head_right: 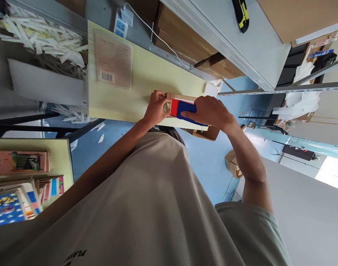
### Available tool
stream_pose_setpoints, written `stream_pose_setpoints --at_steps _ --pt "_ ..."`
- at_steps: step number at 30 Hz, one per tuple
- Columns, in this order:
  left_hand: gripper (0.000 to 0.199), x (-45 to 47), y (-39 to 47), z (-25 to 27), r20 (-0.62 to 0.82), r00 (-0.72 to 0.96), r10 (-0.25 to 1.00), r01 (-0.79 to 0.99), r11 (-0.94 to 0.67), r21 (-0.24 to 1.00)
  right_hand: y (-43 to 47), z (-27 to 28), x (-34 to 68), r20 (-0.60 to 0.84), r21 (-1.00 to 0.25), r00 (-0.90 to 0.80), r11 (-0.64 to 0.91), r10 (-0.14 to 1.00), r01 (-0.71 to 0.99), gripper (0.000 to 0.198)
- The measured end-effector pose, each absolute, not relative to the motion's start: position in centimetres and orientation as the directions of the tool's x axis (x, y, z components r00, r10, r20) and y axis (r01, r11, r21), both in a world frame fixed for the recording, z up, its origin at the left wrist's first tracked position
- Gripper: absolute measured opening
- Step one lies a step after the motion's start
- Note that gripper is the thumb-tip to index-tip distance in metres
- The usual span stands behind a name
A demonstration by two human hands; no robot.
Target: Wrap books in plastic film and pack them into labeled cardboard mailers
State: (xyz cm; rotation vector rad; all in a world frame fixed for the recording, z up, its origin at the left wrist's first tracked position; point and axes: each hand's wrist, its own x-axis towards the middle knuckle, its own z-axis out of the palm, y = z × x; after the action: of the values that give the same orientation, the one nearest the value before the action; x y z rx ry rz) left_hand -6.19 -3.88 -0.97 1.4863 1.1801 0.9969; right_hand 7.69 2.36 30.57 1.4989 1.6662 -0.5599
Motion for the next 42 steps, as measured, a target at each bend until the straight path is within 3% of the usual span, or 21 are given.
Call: stream_pose_setpoints --at_steps 7,13,19,23,25,34,42 --pt "0.049 -6.4 -4.2 -1.0 -0.02 0.217 0.976 0.146 -0.012 0.989 4.1 26.6 14.1 -0.849 0.208 0.081 0.189 0.523 0.96 0.073" --pt "0.054 -7.6 -4.6 -0.6 -0.058 0.263 0.963 0.228 -0.004 0.974 5.0 21.2 17.0 -0.859 0.147 0.022 0.205 0.512 0.968 0.076" --pt "0.068 -6.0 -6.6 1.1 -0.24 0.02 0.971 0.139 0.235 0.962 4.8 19.1 18.5 -0.841 0.056 -0.076 0.226 0.536 0.973 0.074" --pt "0.049 -3.4 -7.9 2.1 -0.426 -0.247 0.87 -0.023 0.435 0.9 4.2 18.8 19.0 -0.828 -0.022 -0.139 0.217 0.543 0.976 0.073" --pt "0.041 -2.3 -8.2 2.5 -0.461 -0.354 0.814 -0.022 0.485 0.874 4.0 18.6 19.1 -0.819 -0.073 -0.184 0.219 0.543 0.973 0.072" --pt "0.018 -0.5 -7.4 2.8 -0.316 -0.602 0.733 0.208 0.526 0.825 3.9 17.3 21.1 -0.728 -0.334 -0.407 0.233 0.552 0.913 0.076" --pt "0.006 -1.7 -7.3 3.0 -0.251 -0.664 0.704 0.263 0.535 0.803 3.3 21.9 34.7 -0.81 -0.307 -0.347 0.163 0.472 0.938 0.071"
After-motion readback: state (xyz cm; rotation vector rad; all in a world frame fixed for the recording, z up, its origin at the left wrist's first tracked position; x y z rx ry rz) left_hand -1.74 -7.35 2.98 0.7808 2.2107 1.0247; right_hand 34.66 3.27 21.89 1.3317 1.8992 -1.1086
